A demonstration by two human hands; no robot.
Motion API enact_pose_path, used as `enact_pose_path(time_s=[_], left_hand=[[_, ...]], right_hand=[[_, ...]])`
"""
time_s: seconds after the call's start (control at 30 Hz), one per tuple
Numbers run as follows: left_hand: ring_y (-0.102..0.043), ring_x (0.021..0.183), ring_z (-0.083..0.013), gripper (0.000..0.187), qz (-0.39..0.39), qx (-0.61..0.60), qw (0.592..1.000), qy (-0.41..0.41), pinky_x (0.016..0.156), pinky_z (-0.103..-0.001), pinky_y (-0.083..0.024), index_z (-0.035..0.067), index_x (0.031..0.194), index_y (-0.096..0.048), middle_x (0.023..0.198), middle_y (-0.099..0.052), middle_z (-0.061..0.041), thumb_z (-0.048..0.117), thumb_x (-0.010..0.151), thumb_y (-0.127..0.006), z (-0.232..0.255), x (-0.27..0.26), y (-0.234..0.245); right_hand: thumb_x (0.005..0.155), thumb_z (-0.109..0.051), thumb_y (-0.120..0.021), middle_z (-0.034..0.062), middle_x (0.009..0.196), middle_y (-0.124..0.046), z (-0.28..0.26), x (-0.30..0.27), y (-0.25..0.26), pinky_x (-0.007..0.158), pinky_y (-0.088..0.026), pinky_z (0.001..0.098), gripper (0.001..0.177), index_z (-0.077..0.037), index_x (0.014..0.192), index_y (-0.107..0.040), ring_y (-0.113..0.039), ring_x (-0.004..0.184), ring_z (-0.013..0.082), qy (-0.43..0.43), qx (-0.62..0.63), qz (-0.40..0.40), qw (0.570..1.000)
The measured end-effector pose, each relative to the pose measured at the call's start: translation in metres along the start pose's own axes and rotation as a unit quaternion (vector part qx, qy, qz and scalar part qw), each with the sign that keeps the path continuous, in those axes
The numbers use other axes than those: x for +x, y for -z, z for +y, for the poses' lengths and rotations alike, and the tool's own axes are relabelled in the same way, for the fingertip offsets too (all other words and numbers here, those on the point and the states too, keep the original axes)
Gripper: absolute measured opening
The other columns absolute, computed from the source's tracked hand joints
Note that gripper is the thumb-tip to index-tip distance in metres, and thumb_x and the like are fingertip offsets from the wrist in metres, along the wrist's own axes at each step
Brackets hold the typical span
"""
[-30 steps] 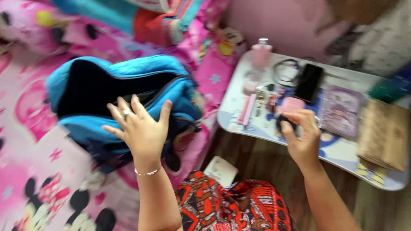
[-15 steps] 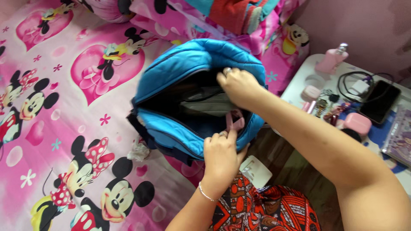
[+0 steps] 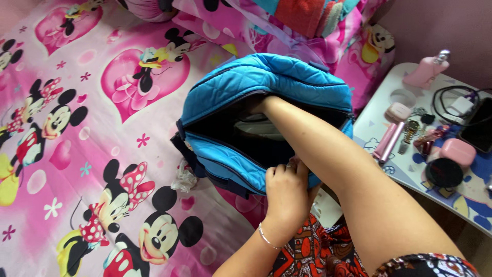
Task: The person sits on a bed and packs a blue duffel bag, placing cosmetics, a phone, a water bottle, pouches, a selfie stick and other personal items from a small side table into the bag, then zips it closed.
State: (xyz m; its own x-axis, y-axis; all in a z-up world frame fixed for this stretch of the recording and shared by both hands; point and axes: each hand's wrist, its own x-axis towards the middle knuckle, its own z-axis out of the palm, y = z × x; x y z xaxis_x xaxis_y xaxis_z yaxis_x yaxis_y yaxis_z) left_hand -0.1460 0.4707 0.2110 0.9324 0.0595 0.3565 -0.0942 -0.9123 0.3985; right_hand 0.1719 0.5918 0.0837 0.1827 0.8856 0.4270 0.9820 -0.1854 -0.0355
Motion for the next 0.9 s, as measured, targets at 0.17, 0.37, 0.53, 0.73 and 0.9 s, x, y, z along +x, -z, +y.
enact_pose_path(time_s=[0.17, 0.37, 0.53, 0.73, 0.9], left_hand=[[-0.064, 0.085, -0.0293, 0.062, 0.0, 0.009, 1.0, -0.004, 0.083, -0.044, -0.043, 0.0, 0.114, -0.065, 0.104, -0.07, -0.014, 0.037, 0.069, -0.085, -0.004, 0.001, 0.003], [-0.064, 0.087, -0.0286, 0.054, -0.018, -0.011, 1.0, 0.013, 0.086, -0.044, -0.042, 0.003, 0.112, -0.065, 0.097, -0.07, -0.01, 0.04, 0.076, -0.084, -0.005, 0.002, 0.008], [-0.064, 0.085, -0.0296, 0.057, -0.019, 0.016, 0.999, 0.023, 0.082, -0.046, -0.042, 0.007, 0.115, -0.066, 0.09, -0.068, -0.011, 0.043, 0.074, -0.083, -0.003, 0.003, 0.008], [-0.065, 0.096, -0.0308, 0.057, -0.087, 0.051, 0.99, 0.095, 0.095, -0.055, -0.039, 0.011, 0.113, -0.066, 0.098, -0.07, -0.01, 0.048, 0.074, -0.083, 0.005, 0.01, -0.001], [-0.058, 0.113, -0.0319, 0.072, -0.006, 0.108, 0.992, 0.073, 0.104, -0.07, -0.028, 0.006, 0.122, -0.063, 0.117, -0.068, -0.013, 0.051, 0.07, -0.084, 0.012, 0.013, -0.005]], right_hand=[[0.088, -0.04, -0.059, 0.0182, 0.129, -0.065, -0.004, 0.0, -0.015, 0.101, -0.046, 0.0471, 0.053, -0.006, 0.127, -0.067, -0.063, 0.113, 0.0331, -0.077, 0.295, -0.065, 0.95], [0.084, -0.046, -0.062, 0.0233, 0.128, -0.063, -0.004, -0.021, -0.02, 0.102, -0.046, 0.0475, 0.062, -0.002, 0.127, -0.065, -0.061, 0.116, 0.0373, -0.076, 0.082, -0.056, 0.992], [0.081, -0.05, -0.065, 0.0276, 0.127, -0.062, -0.046, -0.013, 0.019, 0.102, -0.045, 0.0479, 0.07, 0.002, 0.127, -0.063, -0.06, 0.118, 0.0409, -0.094, 0.055, -0.07, 0.992], [0.075, -0.06, -0.07, 0.0338, 0.125, -0.061, -0.13, -0.083, 0.172, 0.102, -0.047, 0.0448, 0.086, 0.01, 0.125, -0.06, -0.061, 0.116, 0.043, -0.296, 0.082, -0.159, 0.938], [0.071, -0.052, -0.076, 0.0253, 0.107, -0.069, -0.165, -0.176, 0.3, 0.088, -0.053, 0.0441, 0.07, 0.005, 0.11, -0.063, -0.068, 0.102, 0.0374, -0.388, 0.185, -0.037, 0.902]])
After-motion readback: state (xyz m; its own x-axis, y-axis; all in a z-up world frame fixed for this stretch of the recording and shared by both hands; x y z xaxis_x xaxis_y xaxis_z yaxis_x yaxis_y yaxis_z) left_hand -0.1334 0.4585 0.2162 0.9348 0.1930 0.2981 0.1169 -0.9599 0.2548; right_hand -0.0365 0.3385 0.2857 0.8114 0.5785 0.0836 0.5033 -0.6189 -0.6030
